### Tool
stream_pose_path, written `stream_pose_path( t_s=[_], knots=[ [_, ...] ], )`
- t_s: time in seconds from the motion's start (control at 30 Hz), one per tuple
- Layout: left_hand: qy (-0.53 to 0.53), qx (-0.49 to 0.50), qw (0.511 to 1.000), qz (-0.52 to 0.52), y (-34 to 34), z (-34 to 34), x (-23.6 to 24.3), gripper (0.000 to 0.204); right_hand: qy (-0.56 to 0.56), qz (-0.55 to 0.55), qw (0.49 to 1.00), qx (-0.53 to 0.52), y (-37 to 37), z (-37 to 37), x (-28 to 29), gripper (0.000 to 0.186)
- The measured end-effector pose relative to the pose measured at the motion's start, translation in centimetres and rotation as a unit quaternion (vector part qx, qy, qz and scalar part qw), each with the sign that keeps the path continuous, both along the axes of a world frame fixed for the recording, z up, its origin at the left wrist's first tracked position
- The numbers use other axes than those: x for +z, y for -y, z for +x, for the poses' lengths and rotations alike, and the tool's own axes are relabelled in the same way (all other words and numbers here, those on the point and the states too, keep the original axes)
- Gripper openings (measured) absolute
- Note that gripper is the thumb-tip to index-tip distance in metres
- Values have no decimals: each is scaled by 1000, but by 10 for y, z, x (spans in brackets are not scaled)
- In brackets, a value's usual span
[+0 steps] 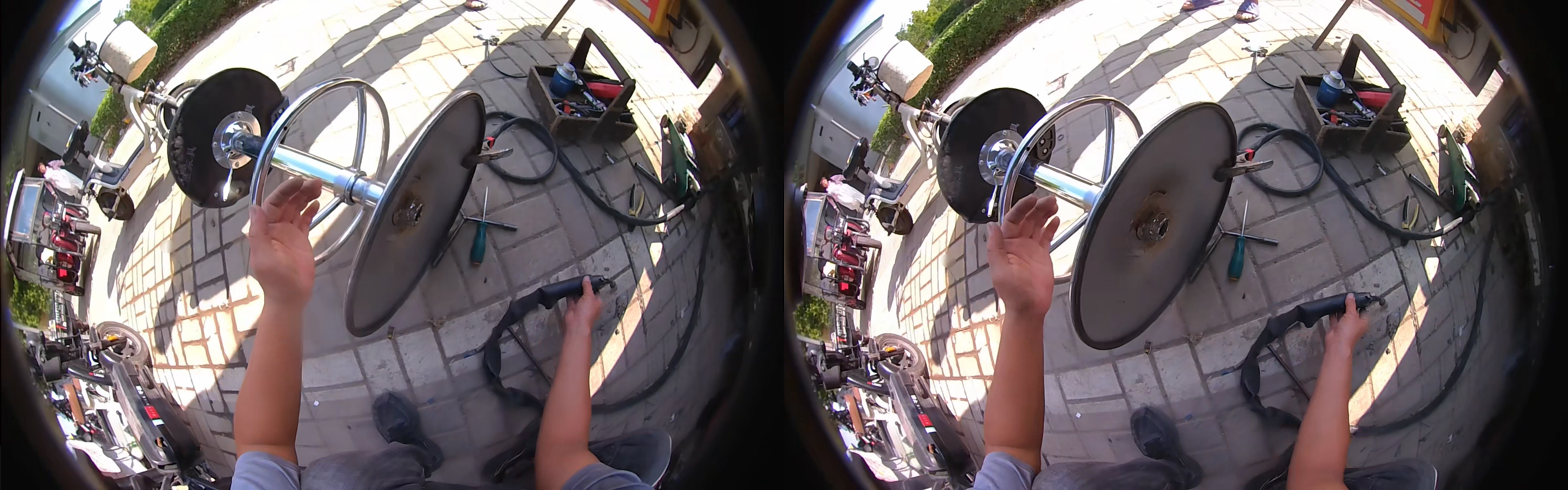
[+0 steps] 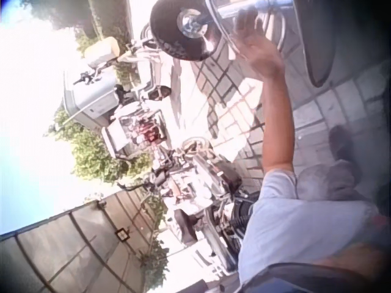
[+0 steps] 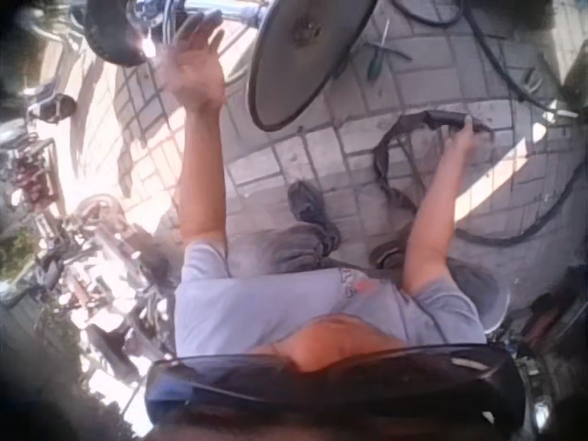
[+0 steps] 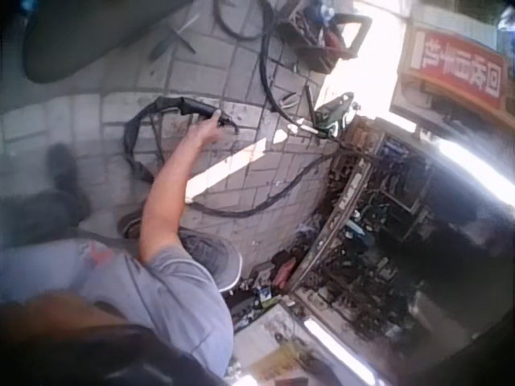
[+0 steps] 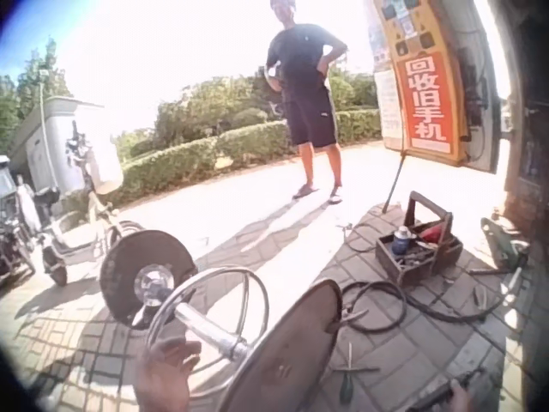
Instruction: The person uses a welding torch to weld a circular metal part attached to a chrome stand. They repeatedly apply the torch to the center of the metal disc, producing sparks and bright flashes, while holding the part steady with their other hand.
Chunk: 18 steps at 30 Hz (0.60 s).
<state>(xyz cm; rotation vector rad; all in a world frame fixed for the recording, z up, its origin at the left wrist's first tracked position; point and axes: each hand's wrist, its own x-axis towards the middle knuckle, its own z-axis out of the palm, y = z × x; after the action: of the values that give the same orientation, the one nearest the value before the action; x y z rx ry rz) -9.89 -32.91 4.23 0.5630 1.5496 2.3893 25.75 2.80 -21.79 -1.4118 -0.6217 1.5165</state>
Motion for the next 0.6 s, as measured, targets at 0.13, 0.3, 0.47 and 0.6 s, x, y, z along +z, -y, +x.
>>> stream_pose_path(
  t_s=[0.13, 0.3, 0.47, 0.6],
  knots=[
    [-97, 135, 985, -52, 148, -63, 4, 46, 76, -22, 994, -72, 69, -25, 17, 32],
    [-241, 288, 913, -158, 276, -165, -2, 30, 179, -67, 975, -113, 152, -57, 36, 34],
    [-226, 186, 917, -271, 357, -263, -21, 32, 354, 11, 935, 18, 250, -152, 61, 42],
    [-252, 187, 901, -298, 389, -305, -49, 33, 358, 224, 897, 132, 302, -297, 155, 45]
  ],
)
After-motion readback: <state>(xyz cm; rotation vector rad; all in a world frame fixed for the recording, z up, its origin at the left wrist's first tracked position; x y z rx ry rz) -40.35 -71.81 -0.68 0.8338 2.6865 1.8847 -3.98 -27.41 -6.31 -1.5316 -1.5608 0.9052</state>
